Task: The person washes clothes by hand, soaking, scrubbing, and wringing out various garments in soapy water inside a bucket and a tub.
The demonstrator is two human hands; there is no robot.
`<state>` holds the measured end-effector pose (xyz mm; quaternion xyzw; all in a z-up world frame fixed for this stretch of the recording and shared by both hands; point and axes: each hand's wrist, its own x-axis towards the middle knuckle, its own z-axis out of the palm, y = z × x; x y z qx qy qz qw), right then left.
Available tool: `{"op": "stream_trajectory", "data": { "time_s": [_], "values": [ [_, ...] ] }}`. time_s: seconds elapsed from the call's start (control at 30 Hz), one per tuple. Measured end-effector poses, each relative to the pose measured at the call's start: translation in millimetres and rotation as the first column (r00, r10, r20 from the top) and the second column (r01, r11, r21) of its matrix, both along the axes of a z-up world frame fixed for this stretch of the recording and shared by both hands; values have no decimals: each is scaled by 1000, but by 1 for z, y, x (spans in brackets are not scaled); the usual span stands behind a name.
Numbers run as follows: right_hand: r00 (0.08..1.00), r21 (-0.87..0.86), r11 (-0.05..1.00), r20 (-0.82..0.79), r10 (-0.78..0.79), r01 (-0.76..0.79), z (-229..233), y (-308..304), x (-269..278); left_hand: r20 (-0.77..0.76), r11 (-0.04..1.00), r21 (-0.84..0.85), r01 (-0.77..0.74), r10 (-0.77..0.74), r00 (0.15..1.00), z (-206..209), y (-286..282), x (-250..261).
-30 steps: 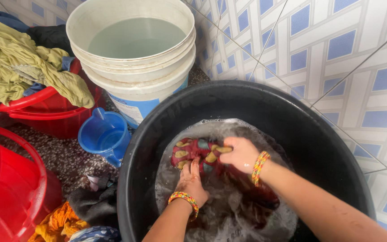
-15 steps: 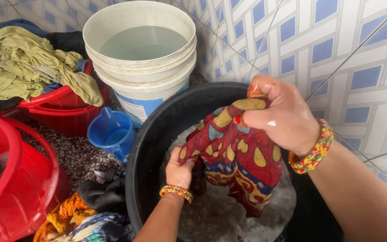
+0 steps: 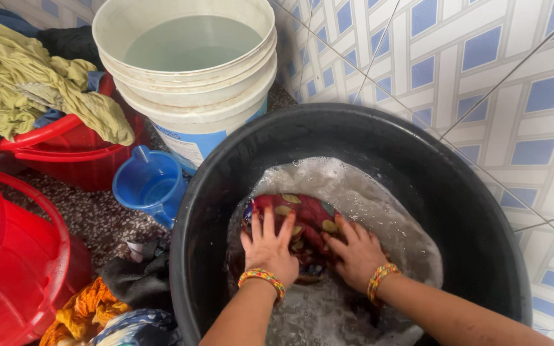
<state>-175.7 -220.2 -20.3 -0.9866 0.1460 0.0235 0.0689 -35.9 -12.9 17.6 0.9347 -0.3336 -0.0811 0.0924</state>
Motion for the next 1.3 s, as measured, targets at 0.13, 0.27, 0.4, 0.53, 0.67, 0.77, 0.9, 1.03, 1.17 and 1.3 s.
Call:
{"op": "stream_trajectory", "data": {
  "time_s": [0.13, 0.27, 0.4, 0.53, 0.67, 0.77, 0.9, 1.03, 1.17, 1.3],
  "values": [
    [917, -2, 998, -394, 63, -69, -30, 2, -1, -388, 880, 396, 263, -99, 916, 17, -8, -11],
    [879, -43, 998, -477, 14, -40, -67, -15, 22, -450, 802, 496, 332, -90, 889, 25, -7, 6],
    [820, -115, 993, -565, -89, 29, -116, -52, 2, -465, 732, 579, 361, -68, 883, 7, -15, 24],
    [823, -142, 981, -536, -190, 134, -140, -84, 3, -407, 793, 522, 316, -94, 909, -61, -8, 39],
    [882, -43, 973, -414, -225, 228, -137, -74, 50, -301, 842, 481, 242, -101, 948, -109, -7, 44],
    [918, 86, 953, -306, -252, 291, -105, -58, 74, -349, 948, 301, 101, 11, 937, -84, -8, 43],
    [940, 435, 834, -123, -319, 340, -15, -49, 93, -530, 951, 141, -275, 307, 790, -65, -17, 56],
    [986, 852, 516, 0, -168, 87, 98, -29, 86, -646, 692, -150, -706, 472, 600, -97, -15, 65],
    [988, 876, 482, 76, -137, -1, 200, -2, 65, -902, 329, -101, -939, 369, 226, -109, -13, 65],
    [954, 945, 277, 231, -189, -174, 261, -1, 50, -794, 261, 104, -960, -559, -238, -69, -11, 56]
  ]
}}
